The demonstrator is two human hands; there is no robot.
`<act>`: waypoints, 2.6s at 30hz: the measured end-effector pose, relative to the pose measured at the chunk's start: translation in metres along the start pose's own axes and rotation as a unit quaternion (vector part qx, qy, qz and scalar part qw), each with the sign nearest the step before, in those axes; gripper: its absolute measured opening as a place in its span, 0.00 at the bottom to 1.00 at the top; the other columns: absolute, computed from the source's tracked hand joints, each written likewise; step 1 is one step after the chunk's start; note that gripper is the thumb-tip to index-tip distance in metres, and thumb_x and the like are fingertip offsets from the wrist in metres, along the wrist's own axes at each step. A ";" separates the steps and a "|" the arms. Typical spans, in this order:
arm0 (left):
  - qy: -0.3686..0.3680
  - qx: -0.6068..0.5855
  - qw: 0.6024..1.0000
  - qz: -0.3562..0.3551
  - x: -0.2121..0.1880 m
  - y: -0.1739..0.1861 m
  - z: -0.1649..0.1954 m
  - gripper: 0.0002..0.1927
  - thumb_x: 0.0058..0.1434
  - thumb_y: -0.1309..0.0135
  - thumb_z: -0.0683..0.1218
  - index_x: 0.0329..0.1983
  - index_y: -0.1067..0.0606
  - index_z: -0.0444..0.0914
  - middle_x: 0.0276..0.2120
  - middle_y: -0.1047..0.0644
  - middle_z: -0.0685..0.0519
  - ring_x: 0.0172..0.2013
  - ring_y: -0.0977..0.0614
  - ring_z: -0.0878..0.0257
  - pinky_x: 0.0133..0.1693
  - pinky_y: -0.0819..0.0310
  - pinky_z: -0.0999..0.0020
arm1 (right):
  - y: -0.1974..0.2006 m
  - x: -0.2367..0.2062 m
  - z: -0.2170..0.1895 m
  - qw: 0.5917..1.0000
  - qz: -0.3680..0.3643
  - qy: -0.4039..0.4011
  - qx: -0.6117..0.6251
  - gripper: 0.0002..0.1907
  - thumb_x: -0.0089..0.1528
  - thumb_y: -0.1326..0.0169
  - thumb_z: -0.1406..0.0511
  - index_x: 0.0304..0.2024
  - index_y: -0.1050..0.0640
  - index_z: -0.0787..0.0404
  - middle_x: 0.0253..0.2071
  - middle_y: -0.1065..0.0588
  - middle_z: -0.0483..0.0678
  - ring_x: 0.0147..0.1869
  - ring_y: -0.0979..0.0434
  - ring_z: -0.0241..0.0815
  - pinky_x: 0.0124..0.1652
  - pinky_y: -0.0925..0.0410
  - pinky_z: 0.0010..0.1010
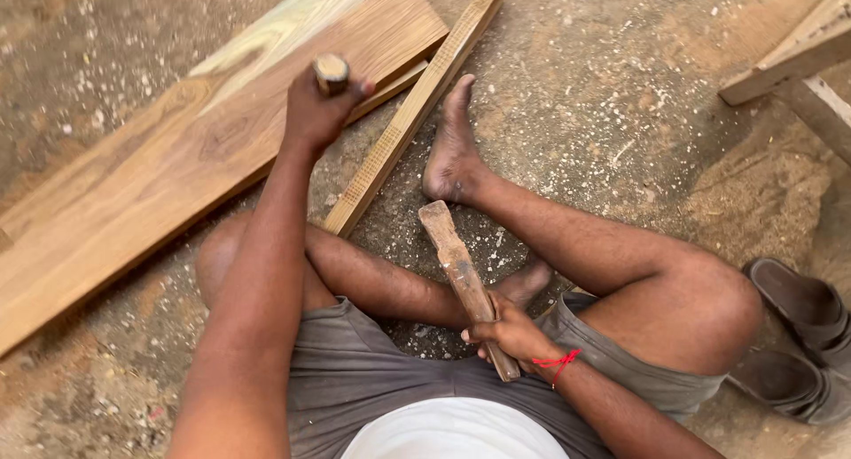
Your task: The person shapes and chisels a long thin piece of wood using a wooden mallet and a small chisel tool while sitting on the floor, and later cleans or wipes the surface of the timber using a paintbrush.
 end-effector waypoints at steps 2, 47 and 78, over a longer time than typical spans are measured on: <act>-0.024 -0.069 0.997 0.008 0.006 -0.008 0.008 0.17 0.58 0.29 0.55 0.34 0.23 0.42 0.32 0.17 0.52 0.35 0.13 0.64 0.43 0.13 0.64 | -0.002 0.003 0.001 1.000 -0.013 0.010 0.003 0.40 0.51 0.38 0.72 0.66 0.34 0.64 0.34 0.25 0.54 0.24 0.26 0.41 0.23 0.29 0.30; -0.267 -0.118 0.956 0.004 0.042 -0.089 0.031 0.16 0.64 0.30 0.53 0.33 0.26 0.43 0.25 0.23 0.59 0.28 0.20 0.71 0.31 0.22 0.70 | 0.012 0.014 0.004 0.999 0.021 -0.031 -0.032 0.32 0.54 0.44 0.76 0.61 0.34 0.67 0.39 0.24 0.54 0.30 0.22 0.42 0.25 0.28 0.31; -0.175 -0.110 0.978 -0.034 0.041 -0.099 0.015 0.18 0.61 0.35 0.60 0.34 0.20 0.43 0.30 0.17 0.57 0.33 0.14 0.69 0.34 0.15 0.68 | 0.034 -0.094 -0.179 0.912 0.142 0.370 -0.108 0.27 0.52 0.38 0.71 0.54 0.29 0.66 0.43 0.23 0.51 0.39 0.20 0.40 0.38 0.22 0.33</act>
Point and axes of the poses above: each hand's wrist, its own x-axis towards the middle knuckle, its own y-axis out of the back of the hand, z = x × y, the point moved 5 cm from there along x, towards the middle knuckle
